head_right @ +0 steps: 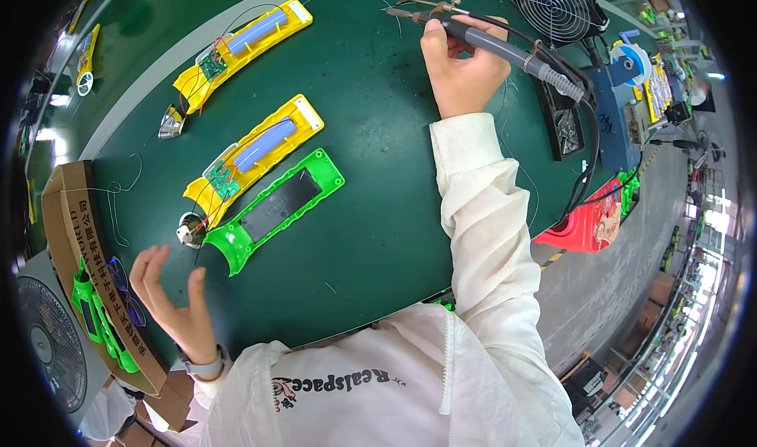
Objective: The person solders internal wiring and components of portable flashlights, connecting circuit boards, batteries, and reflectors within the flashlight housings. This is done using a soldering iron and solder wire, with a fume extractor fan in use.
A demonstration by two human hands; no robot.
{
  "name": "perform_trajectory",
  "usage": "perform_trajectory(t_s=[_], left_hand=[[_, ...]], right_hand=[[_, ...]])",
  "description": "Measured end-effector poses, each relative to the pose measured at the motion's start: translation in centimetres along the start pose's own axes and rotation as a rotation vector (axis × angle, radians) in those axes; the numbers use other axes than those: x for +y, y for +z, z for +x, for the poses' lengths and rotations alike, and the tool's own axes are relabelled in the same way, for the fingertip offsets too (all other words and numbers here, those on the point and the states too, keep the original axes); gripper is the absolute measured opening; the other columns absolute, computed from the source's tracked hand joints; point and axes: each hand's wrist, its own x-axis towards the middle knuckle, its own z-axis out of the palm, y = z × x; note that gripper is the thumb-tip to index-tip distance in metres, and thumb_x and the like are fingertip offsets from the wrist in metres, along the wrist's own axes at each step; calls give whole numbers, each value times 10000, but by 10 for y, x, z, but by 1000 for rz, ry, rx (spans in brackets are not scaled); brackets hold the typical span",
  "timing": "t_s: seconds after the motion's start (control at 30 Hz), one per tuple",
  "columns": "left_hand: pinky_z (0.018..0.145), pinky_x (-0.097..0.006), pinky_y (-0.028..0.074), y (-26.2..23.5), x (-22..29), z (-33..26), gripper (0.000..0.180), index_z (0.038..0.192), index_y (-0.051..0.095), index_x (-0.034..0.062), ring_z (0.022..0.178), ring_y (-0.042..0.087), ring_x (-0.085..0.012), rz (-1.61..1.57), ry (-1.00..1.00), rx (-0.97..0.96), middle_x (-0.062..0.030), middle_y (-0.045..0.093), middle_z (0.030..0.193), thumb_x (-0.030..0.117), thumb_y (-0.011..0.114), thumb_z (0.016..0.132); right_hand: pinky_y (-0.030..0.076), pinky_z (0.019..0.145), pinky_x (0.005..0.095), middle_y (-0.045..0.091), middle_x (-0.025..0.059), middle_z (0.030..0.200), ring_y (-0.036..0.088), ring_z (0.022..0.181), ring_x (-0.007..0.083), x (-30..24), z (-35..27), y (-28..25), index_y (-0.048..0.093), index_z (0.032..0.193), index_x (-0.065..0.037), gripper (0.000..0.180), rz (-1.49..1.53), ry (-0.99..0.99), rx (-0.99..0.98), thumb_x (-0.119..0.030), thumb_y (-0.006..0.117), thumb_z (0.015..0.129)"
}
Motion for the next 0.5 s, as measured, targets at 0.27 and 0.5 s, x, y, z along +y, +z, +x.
perform_trajectory(t_s=[0.27, 0.5], left_hand=[[908, -407, 345, 22, 21, 17, 311, 963, 682, 117, 1018, 498, -258, 137, 77, -54, -81, 524, 1173, 156, 818, 685], [919, -378, 331, 34, 20, 21, 317, 967, 694, 114, 977, 511, -215, 128, 87, -50, -30, 542, 1144, 149, 812, 675]], right_hand=[[482, 534, 200, 619, 41, 724, 567, 593, 65, 0, 1, 0, 564, 876, -4, 264, -46, -28, -15, -81, 771, 731], [485, 540, 193, 611, 32, 726, 568, 595, 62, -2, 0, 0, 567, 868, 0, 266, -55, -23, -28, -91, 774, 728]])
